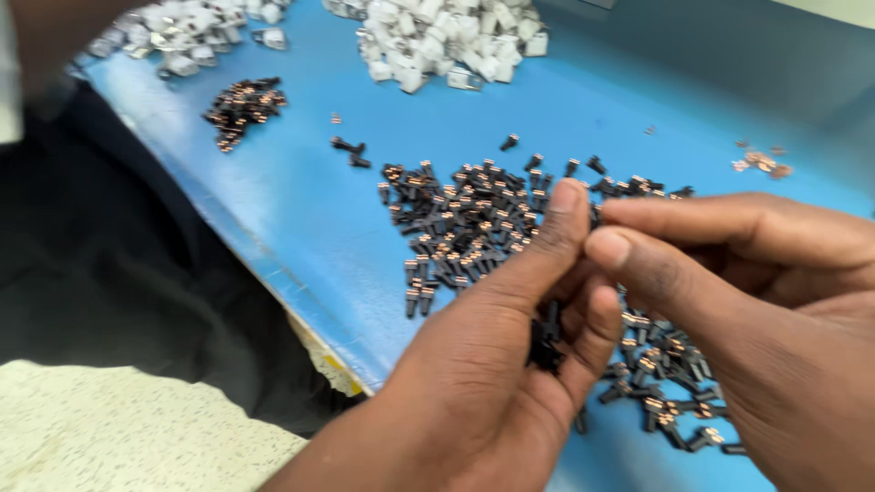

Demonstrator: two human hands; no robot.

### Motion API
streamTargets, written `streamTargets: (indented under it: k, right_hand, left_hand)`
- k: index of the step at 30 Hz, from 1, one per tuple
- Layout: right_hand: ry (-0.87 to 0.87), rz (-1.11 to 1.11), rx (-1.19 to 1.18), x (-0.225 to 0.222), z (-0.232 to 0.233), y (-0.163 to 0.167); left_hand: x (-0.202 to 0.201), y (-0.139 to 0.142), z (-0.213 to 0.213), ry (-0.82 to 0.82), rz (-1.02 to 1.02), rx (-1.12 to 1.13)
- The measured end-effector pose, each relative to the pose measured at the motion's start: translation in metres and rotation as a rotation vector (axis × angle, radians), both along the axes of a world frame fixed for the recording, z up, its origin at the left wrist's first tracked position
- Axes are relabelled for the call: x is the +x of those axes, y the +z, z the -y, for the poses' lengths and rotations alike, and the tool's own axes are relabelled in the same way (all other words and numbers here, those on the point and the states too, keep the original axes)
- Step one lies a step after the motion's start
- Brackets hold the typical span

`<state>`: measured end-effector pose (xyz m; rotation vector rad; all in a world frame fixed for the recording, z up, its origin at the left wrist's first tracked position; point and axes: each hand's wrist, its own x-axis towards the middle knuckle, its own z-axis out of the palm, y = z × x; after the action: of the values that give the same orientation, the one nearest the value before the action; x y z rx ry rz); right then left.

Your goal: The person picks small black cylindrical components and copper-colored metal pieces from a blue table and inserts the metal pieces into the components by hand. The person repeats this insertion process for multiple units, placing the assembled components back onto the table.

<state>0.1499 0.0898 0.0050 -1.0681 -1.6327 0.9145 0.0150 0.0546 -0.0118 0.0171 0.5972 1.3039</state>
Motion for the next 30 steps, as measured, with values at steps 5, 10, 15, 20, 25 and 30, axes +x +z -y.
streamTargets:
  k: [5,10,15,20,25,30]
  right_hand:
    - [-0.159,0.062,-0.127,0.002,0.001,-0.013]
    - [-0.103,-0.053,-0.192,0.005,-0.002,-0.025]
    - [-0.043,-0.008,-0.164,-0.009,0.001,0.002]
    - [-0.174,0.34,0.191,-0.023,0.024,0.009]
    - [-0.071,0.364,0.153,-0.004,0.019,-0.005]
    - [-0.022,0.449,0.119,0.005,0.011,-0.01]
  left_hand:
    - [0.0,-0.002,0.01,-0.011,-0.031,-0.068]
    - [-0.004,0.0,0.012,0.004,-0.009,-0.044]
    - [-0.005,0.006,0.013,-0.032,-0.012,-0.091]
    - [-0.001,0.008,0.009,0.023,0.003,-0.139]
    - [-0.007,-0.002,0.012,-0.028,-0.001,-0.106]
    - [-0.008,-0.007,0.006,-0.014,-0.076,-0.185]
